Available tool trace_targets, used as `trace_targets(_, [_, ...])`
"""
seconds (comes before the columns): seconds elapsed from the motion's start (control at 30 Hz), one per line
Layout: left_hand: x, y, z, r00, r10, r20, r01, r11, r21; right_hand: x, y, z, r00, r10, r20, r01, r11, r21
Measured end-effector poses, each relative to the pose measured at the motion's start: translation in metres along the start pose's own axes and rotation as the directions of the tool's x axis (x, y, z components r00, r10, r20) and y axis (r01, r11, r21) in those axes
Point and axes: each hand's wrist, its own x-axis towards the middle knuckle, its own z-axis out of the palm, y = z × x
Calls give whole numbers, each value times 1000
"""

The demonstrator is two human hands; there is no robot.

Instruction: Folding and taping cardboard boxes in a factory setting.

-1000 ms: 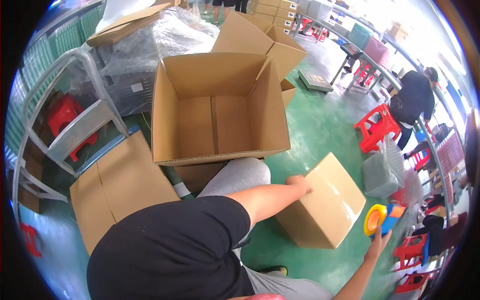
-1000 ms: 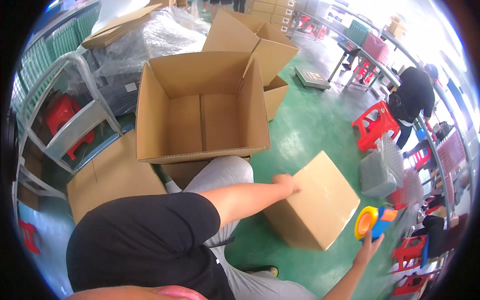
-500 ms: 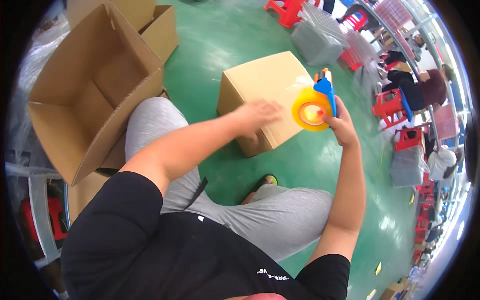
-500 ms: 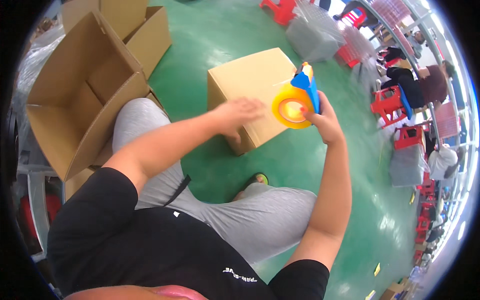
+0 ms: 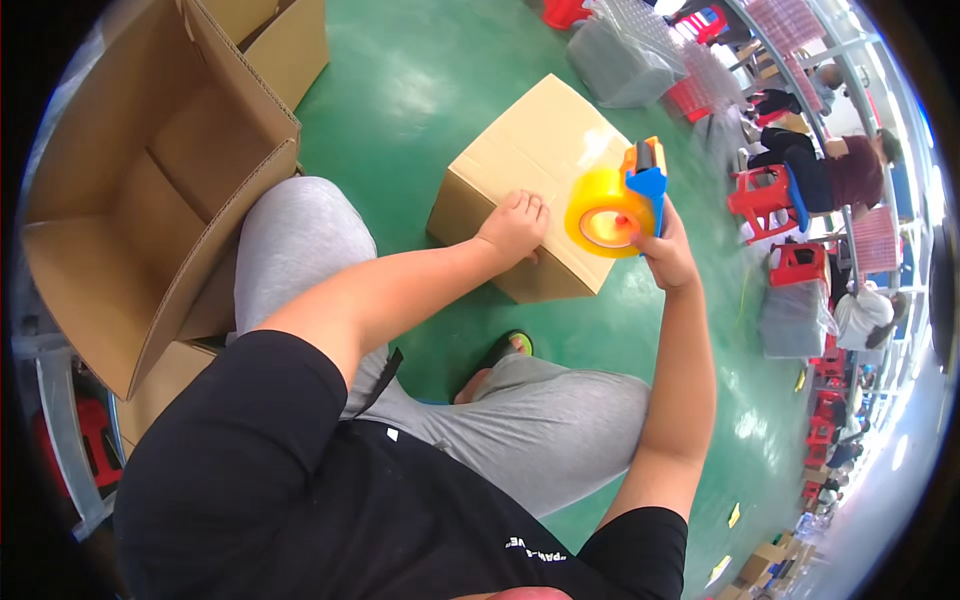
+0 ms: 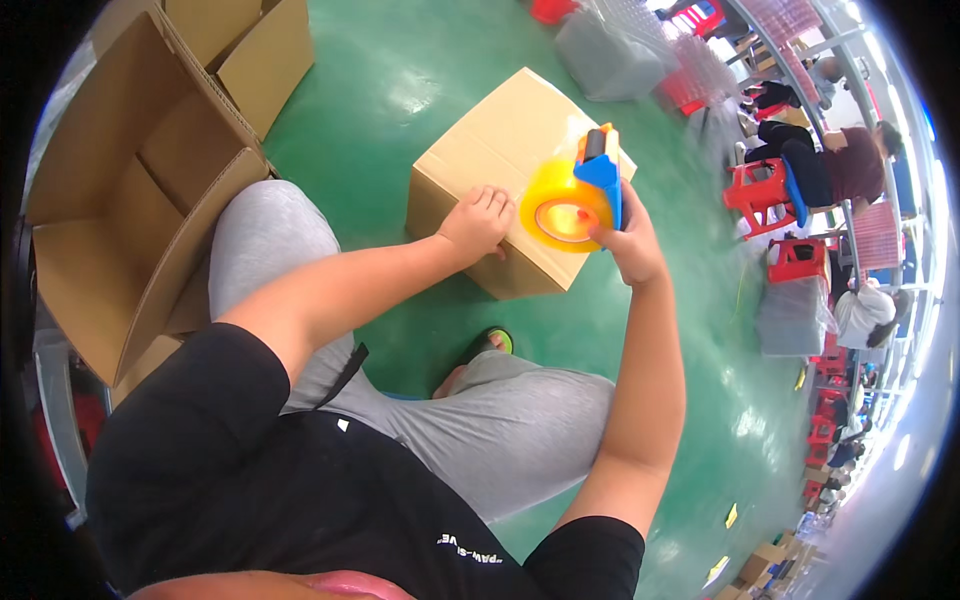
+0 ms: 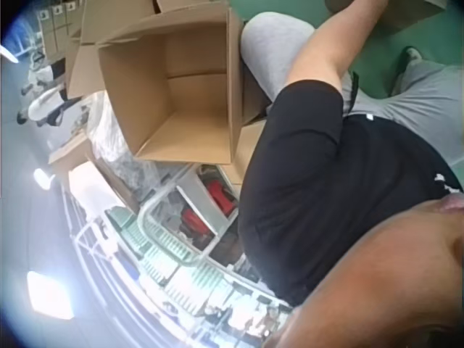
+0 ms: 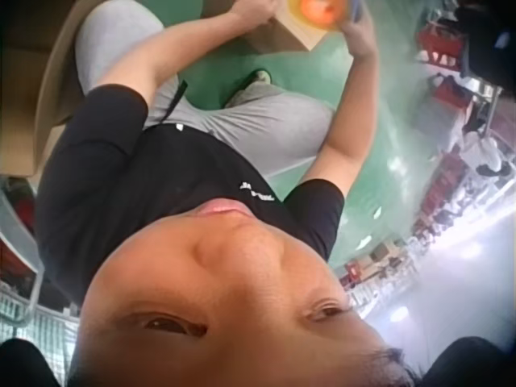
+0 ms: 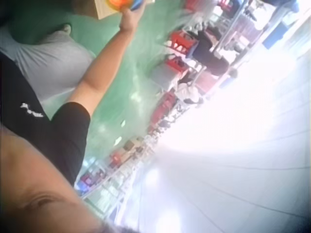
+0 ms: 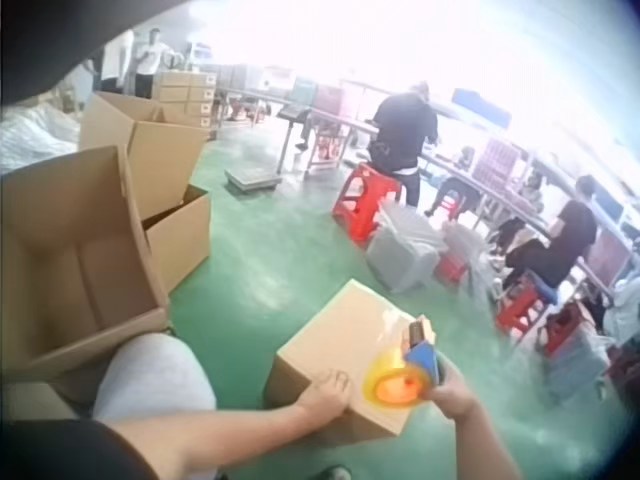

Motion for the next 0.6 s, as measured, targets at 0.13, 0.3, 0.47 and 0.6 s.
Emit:
trace_targets(0.13, [40, -12, -40, 939, -66, 337, 139, 971, -196, -6, -6, -14, 999, 43, -9, -44, 962, -268])
trace_targets(0.3, [70, -28, -70, 522, -230, 821, 758, -317, -570, -10, 1, -14, 990, 103, -99, -143, 733, -666])
trace_targets(0.47, [63, -8, -62, 717, -247, 652, 601, -255, -757, -6, -10, 9, 989, 111, -101, -149, 637, -757])
trace_targets(0.6, [66, -10, -60, 736, -316, 599, 558, -220, -800, -10, -12, 11, 996, 9, -88, -80, 528, -846])
